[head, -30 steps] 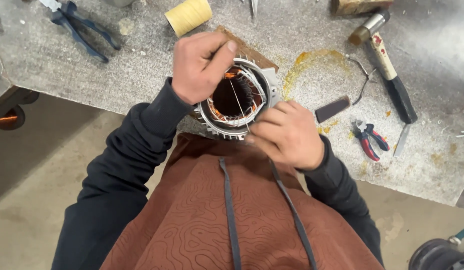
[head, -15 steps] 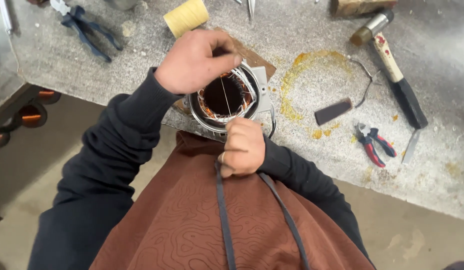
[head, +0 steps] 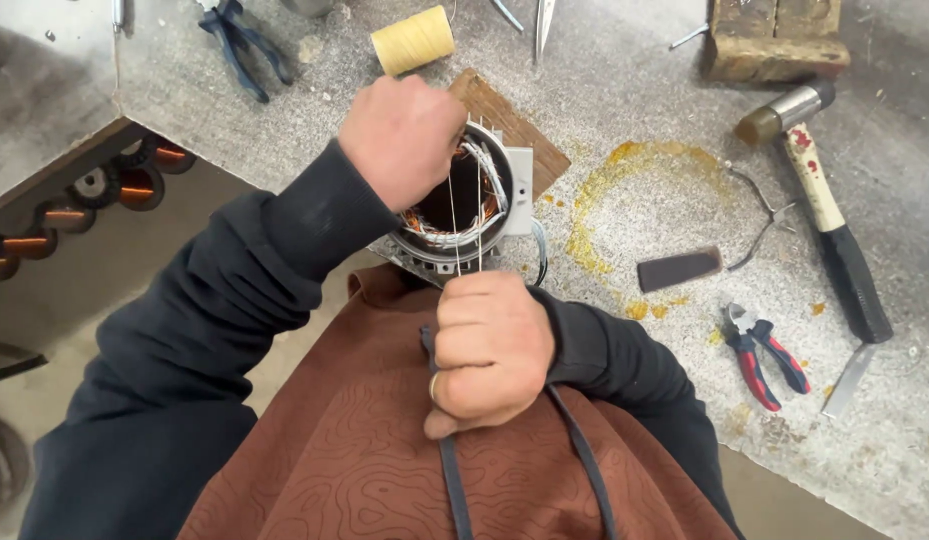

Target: Manually winding or repairing an electric motor by threading copper coils into the stator and securing them with cord.

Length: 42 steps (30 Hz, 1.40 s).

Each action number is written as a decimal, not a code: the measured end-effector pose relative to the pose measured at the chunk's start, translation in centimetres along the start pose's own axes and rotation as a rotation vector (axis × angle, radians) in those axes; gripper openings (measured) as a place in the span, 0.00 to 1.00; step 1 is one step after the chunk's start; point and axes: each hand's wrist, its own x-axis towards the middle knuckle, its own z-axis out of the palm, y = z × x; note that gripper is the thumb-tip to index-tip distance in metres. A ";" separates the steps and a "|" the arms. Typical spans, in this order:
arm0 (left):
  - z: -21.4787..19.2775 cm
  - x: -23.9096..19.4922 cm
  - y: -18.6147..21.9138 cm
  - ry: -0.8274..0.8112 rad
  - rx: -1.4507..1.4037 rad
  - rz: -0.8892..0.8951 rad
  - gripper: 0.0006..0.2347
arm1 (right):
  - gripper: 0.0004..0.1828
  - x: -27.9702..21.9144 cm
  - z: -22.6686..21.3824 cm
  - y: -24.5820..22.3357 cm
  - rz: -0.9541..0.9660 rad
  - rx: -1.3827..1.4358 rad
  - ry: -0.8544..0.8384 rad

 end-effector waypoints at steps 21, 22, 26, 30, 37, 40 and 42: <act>0.8 -7.2 -0.2 0.202 -0.986 0.411 0.13 | 0.11 -7.3 -0.8 -0.9 0.728 -0.753 0.360; 0.9 -7.3 -0.2 0.192 -1.004 0.418 0.13 | 0.11 -8.2 -0.9 -1.3 0.746 -0.766 0.359; 1.2 -6.9 -0.9 0.278 -0.999 0.371 0.14 | 0.08 -9.1 -0.5 -3.0 1.051 -1.052 0.634; -0.3 -6.4 -0.8 0.297 -1.121 0.347 0.15 | 0.03 -12.6 3.7 -7.0 0.845 -1.098 0.426; -3.9 -4.4 -2.2 0.180 -0.845 0.411 0.12 | 0.21 -1.2 5.9 2.1 1.093 -0.935 -0.042; -4.1 -3.3 -3.1 0.145 -0.830 0.467 0.11 | 0.28 -0.8 4.6 3.6 1.132 -0.929 -0.081; -3.5 -2.3 -3.8 0.097 -0.958 0.534 0.06 | 0.23 -1.8 3.8 4.5 1.048 -0.620 -0.047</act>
